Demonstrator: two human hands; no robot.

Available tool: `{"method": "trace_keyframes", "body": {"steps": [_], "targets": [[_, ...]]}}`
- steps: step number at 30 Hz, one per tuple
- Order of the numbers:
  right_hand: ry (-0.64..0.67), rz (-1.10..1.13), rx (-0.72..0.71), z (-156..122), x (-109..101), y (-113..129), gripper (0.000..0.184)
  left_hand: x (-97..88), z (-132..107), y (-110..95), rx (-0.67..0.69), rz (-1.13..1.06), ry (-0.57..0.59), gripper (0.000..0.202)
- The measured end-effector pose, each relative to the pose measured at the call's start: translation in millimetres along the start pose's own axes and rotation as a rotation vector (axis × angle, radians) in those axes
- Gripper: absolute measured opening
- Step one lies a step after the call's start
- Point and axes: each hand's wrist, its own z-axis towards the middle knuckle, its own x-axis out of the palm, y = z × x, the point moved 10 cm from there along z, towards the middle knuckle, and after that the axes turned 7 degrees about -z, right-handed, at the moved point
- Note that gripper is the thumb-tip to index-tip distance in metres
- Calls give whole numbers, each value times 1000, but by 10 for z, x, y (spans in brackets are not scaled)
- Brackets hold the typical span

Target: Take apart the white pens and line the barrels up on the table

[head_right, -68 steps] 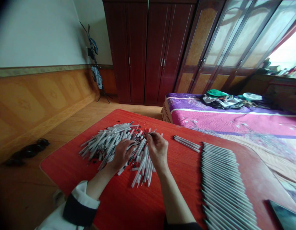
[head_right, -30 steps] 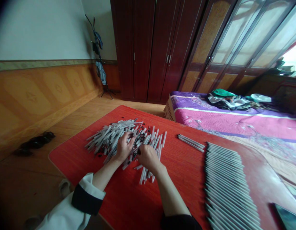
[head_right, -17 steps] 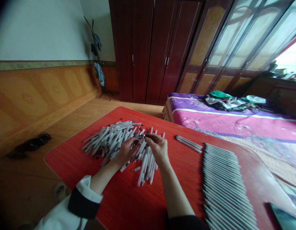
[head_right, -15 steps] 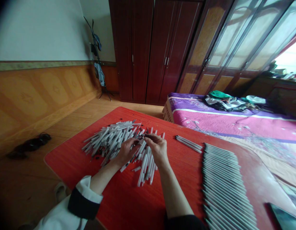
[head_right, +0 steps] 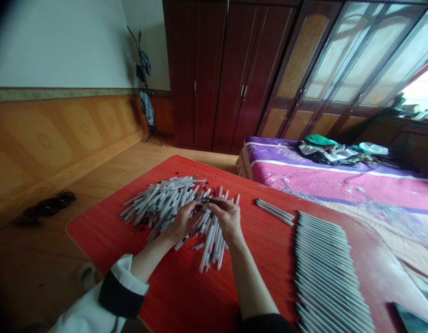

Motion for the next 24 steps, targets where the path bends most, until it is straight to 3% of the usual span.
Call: {"method": "trace_keyframes", "body": {"steps": [15,24], "targets": [[25,117,74,31,7,-202,23,-8,1,-37,45,46,-6,19],[8,-124,-4,32,-40,-13,20,-23,-12,-32,53,88,-14,22]]}}
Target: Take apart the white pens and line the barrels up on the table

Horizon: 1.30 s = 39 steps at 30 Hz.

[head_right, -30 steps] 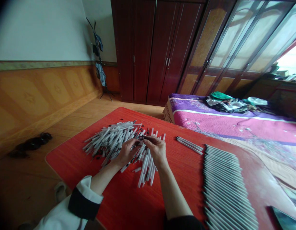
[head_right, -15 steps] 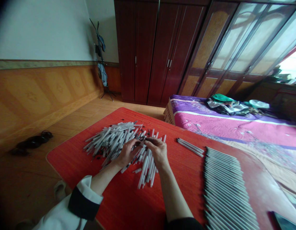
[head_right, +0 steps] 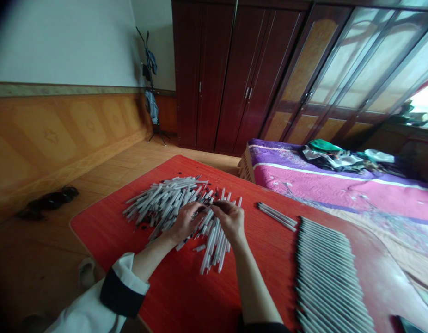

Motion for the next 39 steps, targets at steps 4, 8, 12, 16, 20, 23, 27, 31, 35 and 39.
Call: {"method": "trace_keyframes", "body": {"steps": [4,8,12,16,20,23,27,31,35,39], "targets": [[63,-87,-45,-15,41,109,19,-14,-2,-9,-3,5,-11,22],[107,-109,-66,-28,64,128,24,-10,2,-34,9,14,-5,22],[94,-145,-81,-14,57,76,31,-15,3,-39,12,29,-6,23],[41,-243,-93,-6,34,45,30,-13,3,-42,13,46,-3,24],[-18,-376,-92,-12,-7,58,33,2,3,-27,4,50,6,26],[28,-339,-114,-22,37,84,35,2,4,4,-14,59,1,27],[11,-357,-131,-39,18,124,31,11,2,-11,7,50,10,28],[-53,-489,-138,-54,-39,181,34,17,4,-29,11,45,21,26],[-3,-464,-157,-66,17,218,35,-3,12,-34,-1,40,9,24],[-68,-589,-139,-78,-39,248,36,12,9,-47,16,25,20,24]]}}
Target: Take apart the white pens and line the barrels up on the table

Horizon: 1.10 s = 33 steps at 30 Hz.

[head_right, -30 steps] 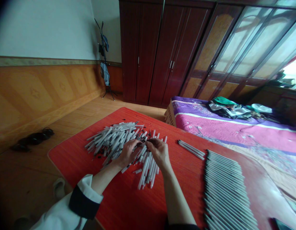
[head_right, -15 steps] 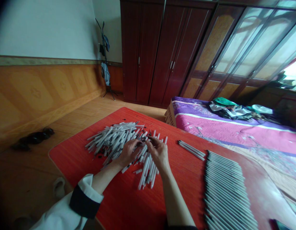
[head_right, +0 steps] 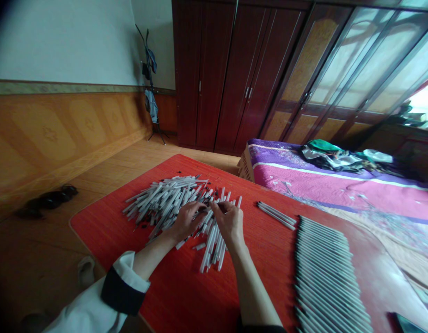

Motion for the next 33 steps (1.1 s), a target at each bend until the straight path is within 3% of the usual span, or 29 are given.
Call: {"method": "trace_keyframes", "body": {"steps": [5,10,13,22,33], "targets": [[58,102,-51,13,53,27,37,-12,4,25,-18,-1,-17,24],[-12,-19,-20,12,-14,-13,37,-2,0,14,-12,8,-3,25],[20,42,-59,2,11,44,35,-5,-4,27,-12,1,-9,25],[40,108,-13,1,50,-1,36,0,-3,43,-6,17,-5,27],[24,7,47,12,31,-84,38,-15,4,24,-15,12,0,25]]}}
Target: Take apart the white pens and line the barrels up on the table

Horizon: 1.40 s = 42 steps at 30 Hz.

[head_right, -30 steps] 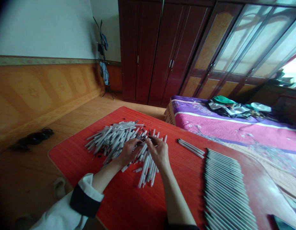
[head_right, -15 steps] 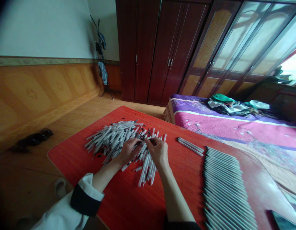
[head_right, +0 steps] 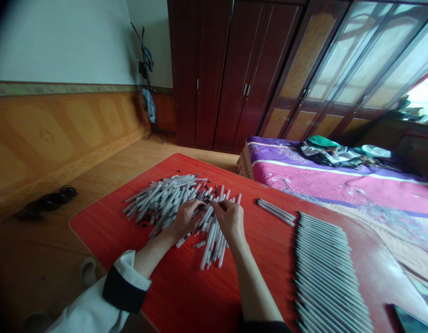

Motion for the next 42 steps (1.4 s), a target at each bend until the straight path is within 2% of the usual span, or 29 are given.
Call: {"method": "trace_keyframes", "body": {"steps": [5,8,21,25,29,38,42], "targets": [[38,95,-44,-9,52,48,34,7,1,-12,12,0,0,25],[18,30,-13,-14,37,22,32,19,-5,-32,39,17,8,27],[-107,-183,36,-74,-51,10,45,81,-39,-130,155,254,50,22],[-85,-97,66,-76,-18,-22,44,29,-32,-135,150,269,5,22],[-4,63,50,-59,80,-14,37,-73,-9,-82,74,199,-76,22],[-4,148,58,-60,79,-10,34,-62,-13,-82,77,178,-58,27],[-56,109,91,-97,39,-41,37,-14,-24,-81,96,222,-30,24]]}}
